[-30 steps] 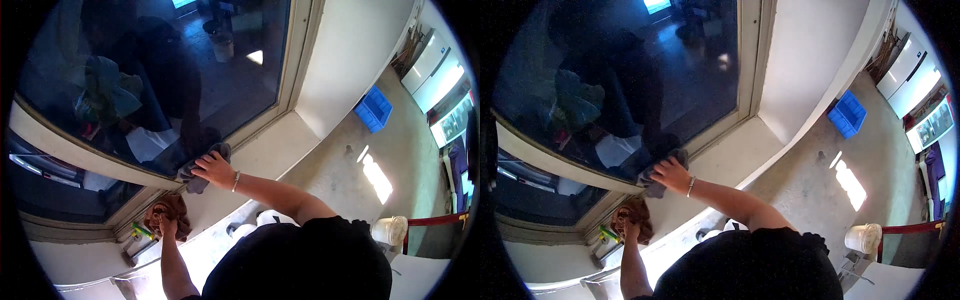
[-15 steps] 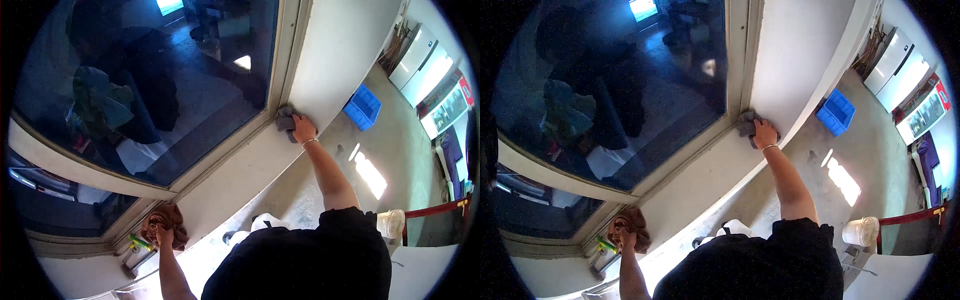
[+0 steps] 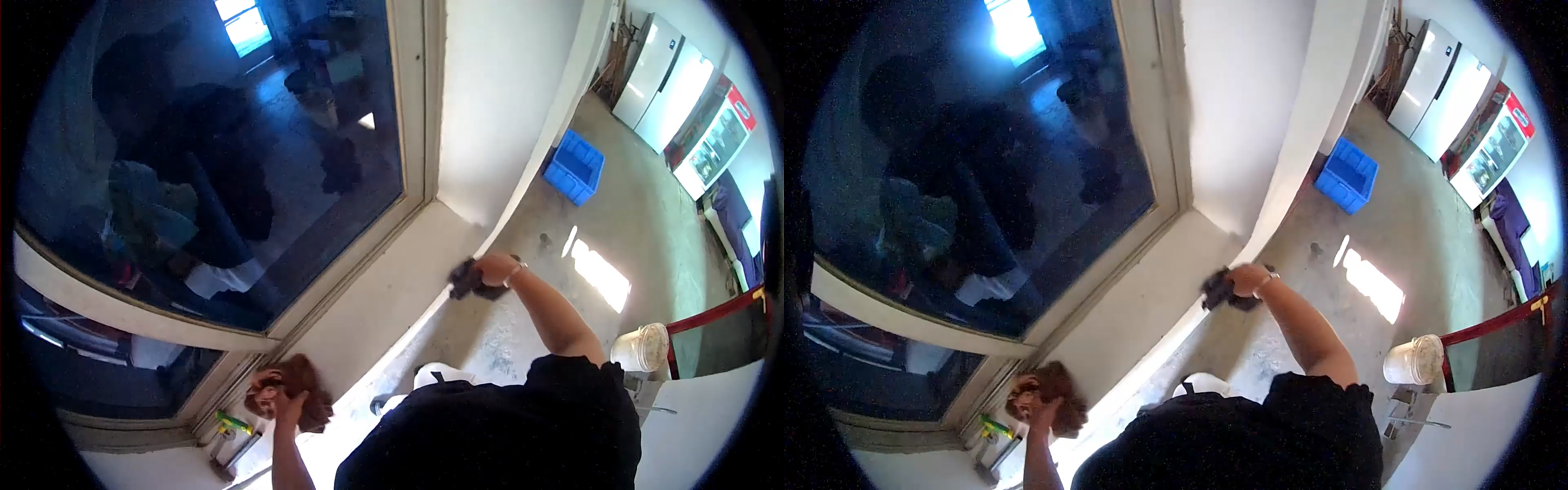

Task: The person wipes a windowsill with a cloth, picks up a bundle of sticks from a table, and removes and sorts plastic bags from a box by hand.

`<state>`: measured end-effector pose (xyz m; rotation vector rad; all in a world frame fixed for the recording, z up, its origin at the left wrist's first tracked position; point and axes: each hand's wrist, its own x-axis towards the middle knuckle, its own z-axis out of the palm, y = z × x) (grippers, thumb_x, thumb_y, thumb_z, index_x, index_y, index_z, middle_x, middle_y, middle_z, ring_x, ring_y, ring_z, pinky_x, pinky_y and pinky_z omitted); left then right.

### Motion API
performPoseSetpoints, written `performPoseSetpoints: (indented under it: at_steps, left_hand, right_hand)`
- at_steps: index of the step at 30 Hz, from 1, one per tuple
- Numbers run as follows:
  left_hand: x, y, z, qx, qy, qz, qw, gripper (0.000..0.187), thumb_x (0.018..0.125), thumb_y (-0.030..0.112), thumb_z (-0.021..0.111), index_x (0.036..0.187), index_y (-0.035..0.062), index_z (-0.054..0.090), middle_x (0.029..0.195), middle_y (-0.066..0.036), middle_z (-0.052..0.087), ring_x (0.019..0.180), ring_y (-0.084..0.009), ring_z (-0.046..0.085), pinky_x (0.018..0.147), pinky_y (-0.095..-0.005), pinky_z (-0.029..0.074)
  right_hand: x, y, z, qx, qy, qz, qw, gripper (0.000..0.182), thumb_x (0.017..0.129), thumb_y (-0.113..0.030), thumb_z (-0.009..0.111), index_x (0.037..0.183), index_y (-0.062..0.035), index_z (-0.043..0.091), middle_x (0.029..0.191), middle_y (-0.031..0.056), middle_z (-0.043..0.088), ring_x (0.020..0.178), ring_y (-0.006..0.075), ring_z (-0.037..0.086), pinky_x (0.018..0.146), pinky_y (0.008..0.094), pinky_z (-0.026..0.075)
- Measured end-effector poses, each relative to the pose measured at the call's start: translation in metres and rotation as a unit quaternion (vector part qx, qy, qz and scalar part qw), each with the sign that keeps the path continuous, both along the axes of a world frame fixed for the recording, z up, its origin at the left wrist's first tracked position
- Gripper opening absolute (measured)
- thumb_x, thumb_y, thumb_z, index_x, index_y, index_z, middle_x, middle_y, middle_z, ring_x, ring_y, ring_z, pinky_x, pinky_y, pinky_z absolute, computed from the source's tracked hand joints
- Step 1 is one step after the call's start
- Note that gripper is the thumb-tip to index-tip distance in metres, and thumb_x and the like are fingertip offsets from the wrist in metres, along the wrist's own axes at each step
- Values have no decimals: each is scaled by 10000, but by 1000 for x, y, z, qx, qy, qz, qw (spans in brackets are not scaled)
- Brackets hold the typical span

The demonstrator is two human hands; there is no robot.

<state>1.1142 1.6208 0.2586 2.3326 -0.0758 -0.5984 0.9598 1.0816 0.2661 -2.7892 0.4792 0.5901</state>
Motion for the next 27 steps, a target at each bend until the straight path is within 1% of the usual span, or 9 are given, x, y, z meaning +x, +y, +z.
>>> performPoseSetpoints:
  at_steps: [3,5,7,9,11,15,21,23,27]
  left_hand:
    - [-15,-69,33,-21,-89,-168,982,469,640,215,700,998,-10,499,1008,-147,558,898,-261,538,804,-363,420]
    - [1,-107,5,-152,-103,-241,953,452,646,227,699,986,-2,509,982,-145,566,883,-260,548,786,-359,428]
    - [-7,-172,56,-238,-11,-220,946,441,638,232,701,967,8,509,929,-152,566,859,-262,555,755,-351,435]
    - [-2,-221,93,-180,-98,-314,927,376,679,153,676,980,20,493,938,-129,568,856,-246,562,778,-351,438]
    - [-4,-264,109,-165,-194,-309,916,394,665,178,676,980,34,488,917,-140,565,841,-278,556,763,-376,441]
    - [-1,-297,94,-140,-407,-271,861,419,659,230,669,997,67,485,942,-146,557,877,-328,531,773,-417,432]
    - [-20,-228,41,-112,-291,-315,897,394,708,245,622,1033,51,512,1019,-138,527,960,-305,501,826,-378,410]
    - [-39,-180,20,-92,-271,-252,925,320,733,243,602,978,45,549,990,-126,557,905,-278,548,793,-358,436]
    - [-79,-85,-11,-107,-180,-98,973,256,756,237,600,940,61,567,893,-104,599,805,-233,599,702,-340,472]
  right_hand:
    - [-58,-2,-19,36,-1,-50,998,265,648,-134,471,850,-131,643,814,133,623,789,303,599,691,396,476]
    - [-85,-2,-33,18,29,-67,997,278,647,-134,472,868,-131,640,831,132,623,790,304,596,696,395,473]
    - [-109,8,-35,38,-21,-103,994,313,643,-121,470,909,-142,633,831,135,623,794,305,594,703,394,467]
    - [-122,15,-31,86,-50,-113,989,362,637,-112,469,963,-159,618,844,140,620,791,309,592,707,396,461]
    - [-122,27,-13,126,-13,-149,981,515,608,-82,448,1086,-229,572,929,134,604,872,314,568,776,393,443]
    - [-119,41,-11,93,-90,-119,984,451,627,-103,474,1058,-182,578,902,141,607,860,325,570,768,418,432]
    - [-82,55,29,187,-230,-22,955,478,604,-23,465,1067,-99,558,968,166,571,894,341,554,792,396,439]
    - [-61,63,33,282,-257,-28,924,476,581,16,473,1045,-52,557,979,171,570,908,334,548,808,380,435]
    - [-9,102,71,225,-272,92,931,467,598,12,490,1061,-30,525,1000,182,556,949,339,525,826,372,424]
